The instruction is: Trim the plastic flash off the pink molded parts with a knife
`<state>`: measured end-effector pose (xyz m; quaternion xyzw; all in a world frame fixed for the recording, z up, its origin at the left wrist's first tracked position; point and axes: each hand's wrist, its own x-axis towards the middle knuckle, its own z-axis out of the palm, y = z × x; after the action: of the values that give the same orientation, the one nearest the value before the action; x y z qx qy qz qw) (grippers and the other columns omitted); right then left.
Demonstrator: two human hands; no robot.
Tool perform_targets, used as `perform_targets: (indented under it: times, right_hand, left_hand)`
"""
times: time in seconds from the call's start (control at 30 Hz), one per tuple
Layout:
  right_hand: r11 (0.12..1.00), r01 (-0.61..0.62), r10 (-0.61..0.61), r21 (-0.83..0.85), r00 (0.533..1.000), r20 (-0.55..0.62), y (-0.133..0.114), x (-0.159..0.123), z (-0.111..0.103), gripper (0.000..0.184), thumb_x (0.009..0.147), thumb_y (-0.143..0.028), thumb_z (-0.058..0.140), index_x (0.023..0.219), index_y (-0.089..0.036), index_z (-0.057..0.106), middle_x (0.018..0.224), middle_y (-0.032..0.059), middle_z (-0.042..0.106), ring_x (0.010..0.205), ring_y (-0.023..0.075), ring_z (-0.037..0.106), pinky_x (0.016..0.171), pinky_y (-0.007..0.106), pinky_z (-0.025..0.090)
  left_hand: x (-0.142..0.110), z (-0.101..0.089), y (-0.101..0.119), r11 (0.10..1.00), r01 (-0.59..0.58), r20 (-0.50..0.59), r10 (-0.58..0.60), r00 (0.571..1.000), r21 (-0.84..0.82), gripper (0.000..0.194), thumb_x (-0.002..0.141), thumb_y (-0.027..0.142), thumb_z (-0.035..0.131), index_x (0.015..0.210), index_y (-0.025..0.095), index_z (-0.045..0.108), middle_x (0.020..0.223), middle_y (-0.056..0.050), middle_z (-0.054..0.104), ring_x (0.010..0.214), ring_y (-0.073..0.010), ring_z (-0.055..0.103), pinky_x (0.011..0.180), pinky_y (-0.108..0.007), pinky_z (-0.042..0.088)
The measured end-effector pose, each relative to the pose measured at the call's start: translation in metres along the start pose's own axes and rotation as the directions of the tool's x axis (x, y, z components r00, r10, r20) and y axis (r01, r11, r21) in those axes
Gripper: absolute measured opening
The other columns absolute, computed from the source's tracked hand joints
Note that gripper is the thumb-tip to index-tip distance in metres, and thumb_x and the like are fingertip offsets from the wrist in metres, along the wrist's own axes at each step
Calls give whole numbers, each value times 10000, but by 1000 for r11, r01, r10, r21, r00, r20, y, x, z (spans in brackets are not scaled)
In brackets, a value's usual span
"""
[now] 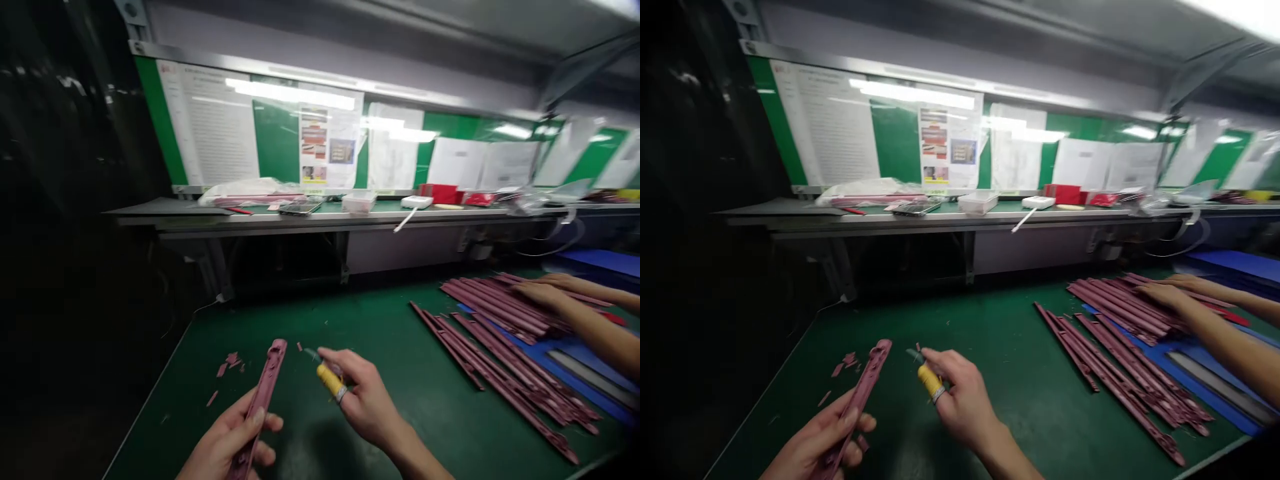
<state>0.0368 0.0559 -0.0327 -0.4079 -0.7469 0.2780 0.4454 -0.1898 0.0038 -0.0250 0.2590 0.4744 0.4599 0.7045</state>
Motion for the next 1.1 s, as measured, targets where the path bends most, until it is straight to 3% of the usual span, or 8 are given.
perform_targets:
  times: [0.1,0.2,0.5,0.7,0.83,0.9,1.0,1.1]
  right_hand:
    - [956,202,-213,-214,977,-32,-3,9,5,429,843,-114,504,1244,-246,583,1036,62,672,908,191,600,794,308,480]
    - [907,270,-286,-322,958,-2,-7,14,12,432,806,-80,518,1193,-249,609,1043,54,681,870,193,611,761,308,487]
    - [889,260,-258,-377,964,59,-7,11,15,351,837,-160,538,1160,-243,648,1021,77,691,820,200,627,720,310,498]
    - [988,141,-130,-61,980,154,-6,15,10,268,856,-358,632,1087,-240,700,854,58,697,708,158,619,638,255,495]
    - [988,3,-44,154,963,265,-3,22,0,241,834,-346,664,1011,-202,741,663,10,624,602,123,527,583,248,451]
    - [958,-70,-22,278,949,315,1,26,-3,226,794,-321,710,967,-180,750,618,-9,572,573,105,475,559,247,431]
    - [832,-232,47,504,935,353,7,29,-2,277,715,-312,779,940,-157,731,655,-3,587,566,97,484,512,232,437]
    - [733,-400,129,550,876,465,10,32,-2,315,710,-361,777,935,-148,718,714,29,648,542,96,539,423,186,425]
  left_hand:
    - [-12,7,10,1000,10,32,-11,999,28,743,830,281,657,1439,167,247,793,-44,634,549,-127,607,366,-193,512]
    - [-15,6,13,1000,14,61,-16,998,26,698,855,270,623,1435,160,251,802,-52,631,552,-132,622,363,-194,517]
    - [-8,-4,7,997,27,129,-37,991,77,649,840,312,647,1406,208,348,825,-47,618,551,-129,625,381,-205,529]
    - [-10,-9,5,958,-76,188,24,982,275,636,839,403,626,1406,223,400,856,-56,593,581,-136,615,393,-200,508]
    - [-19,-2,10,914,-121,167,60,984,388,652,850,422,600,1431,225,380,856,-59,595,596,-139,598,401,-198,495]
    - [-23,3,11,893,-155,134,108,985,422,638,846,426,600,1420,224,408,829,-55,600,580,-137,587,388,-191,480]
    - [-26,5,12,861,-194,89,172,981,471,611,848,436,588,1402,222,444,816,-55,608,549,-129,573,370,-186,467]
    - [-27,2,13,830,-194,64,189,980,522,594,847,430,588,1396,251,454,823,-51,621,549,-134,574,375,-198,480]
